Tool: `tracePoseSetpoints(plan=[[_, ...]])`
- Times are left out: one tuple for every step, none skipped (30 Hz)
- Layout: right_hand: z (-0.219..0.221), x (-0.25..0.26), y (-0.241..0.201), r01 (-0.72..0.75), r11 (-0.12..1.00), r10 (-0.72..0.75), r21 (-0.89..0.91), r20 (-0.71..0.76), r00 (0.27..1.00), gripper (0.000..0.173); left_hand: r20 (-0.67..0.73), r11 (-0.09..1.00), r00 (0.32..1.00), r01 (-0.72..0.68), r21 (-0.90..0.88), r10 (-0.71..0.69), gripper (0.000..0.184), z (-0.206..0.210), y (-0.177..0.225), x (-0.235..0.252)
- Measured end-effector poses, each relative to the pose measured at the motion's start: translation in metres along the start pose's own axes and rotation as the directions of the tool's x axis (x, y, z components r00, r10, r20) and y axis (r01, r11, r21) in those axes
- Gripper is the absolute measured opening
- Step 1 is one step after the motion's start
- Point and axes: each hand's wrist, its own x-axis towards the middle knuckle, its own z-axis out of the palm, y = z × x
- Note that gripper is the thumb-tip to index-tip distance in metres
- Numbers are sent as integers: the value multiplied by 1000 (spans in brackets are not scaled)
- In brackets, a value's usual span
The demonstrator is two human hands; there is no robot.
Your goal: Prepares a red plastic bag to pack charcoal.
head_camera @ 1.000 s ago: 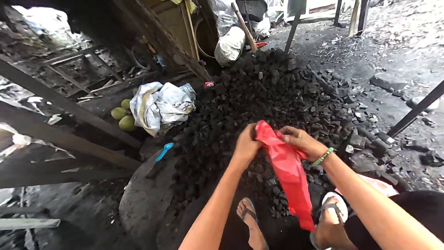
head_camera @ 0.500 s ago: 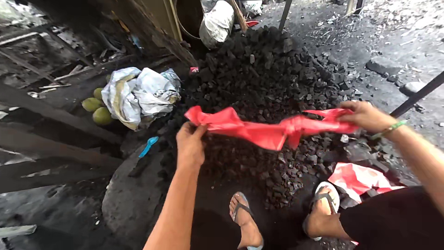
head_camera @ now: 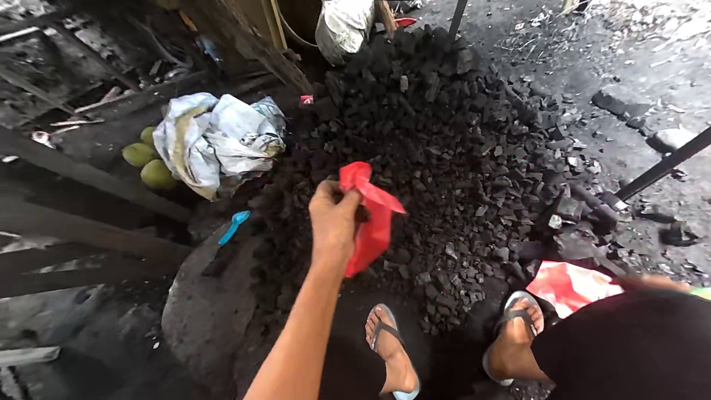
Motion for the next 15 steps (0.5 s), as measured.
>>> tracePoseSetpoints(plan=[[-29,-3,-10,92,995,-90,50,-36,995,33,26,999,1000,-3,-34,4,12,6,4,-3],[-53,-2,-18,197,977,-188,78,-103,977,30,43,996,999,-4,-91,8,13,11,8,-6],[-73,0,-28,316,946,-298,78,-178,938,25,52,989,999,2,-150,6,13,14,12,-7],[-92,-6,-50,394,917,-374,66,-204,904,25,54,978,999,13,-210,-2,12,16,16,-8],[-105,-17,-80,459,886,-438,63,-208,874,26,43,963,999,27,-270,-16,10,16,21,-9],[-112,-27,-114,506,858,-486,84,-182,855,33,23,945,999,36,-325,-30,9,16,25,-8],[-112,-38,-149,543,828,-528,139,-134,839,50,3,929,999,51,-366,-53,9,15,29,-8],[-106,-46,-182,584,778,-580,232,-92,809,67,-20,915,996,68,-397,-82,7,13,31,-6],[-92,-47,-207,629,686,-645,366,-94,758,77,-41,903,993,79,-422,-107,6,11,31,-5],[-71,-42,-227,654,548,-691,522,-159,705,82,-63,894,990,86,-439,-126,6,10,30,-3],[-47,-34,-246,625,380,-693,682,-237,680,82,-81,890,987,90,-446,-141,5,9,29,-1],[-27,-26,-263,555,191,-681,810,-298,669,76,-95,891,984,93,-445,-151,5,9,28,0],[-13,-22,-278,468,10,-661,884,-345,666,64,-101,898,984,92,-431,-149,6,8,26,1],[-4,-22,-289,386,-133,-646,913,-375,665,54,-99,909,986,84,-409,-136,6,6,25,2],[2,-24,-297,311,-239,-630,920,-391,672,45,-93,920,988,75,-385,-120,6,4,23,2]])
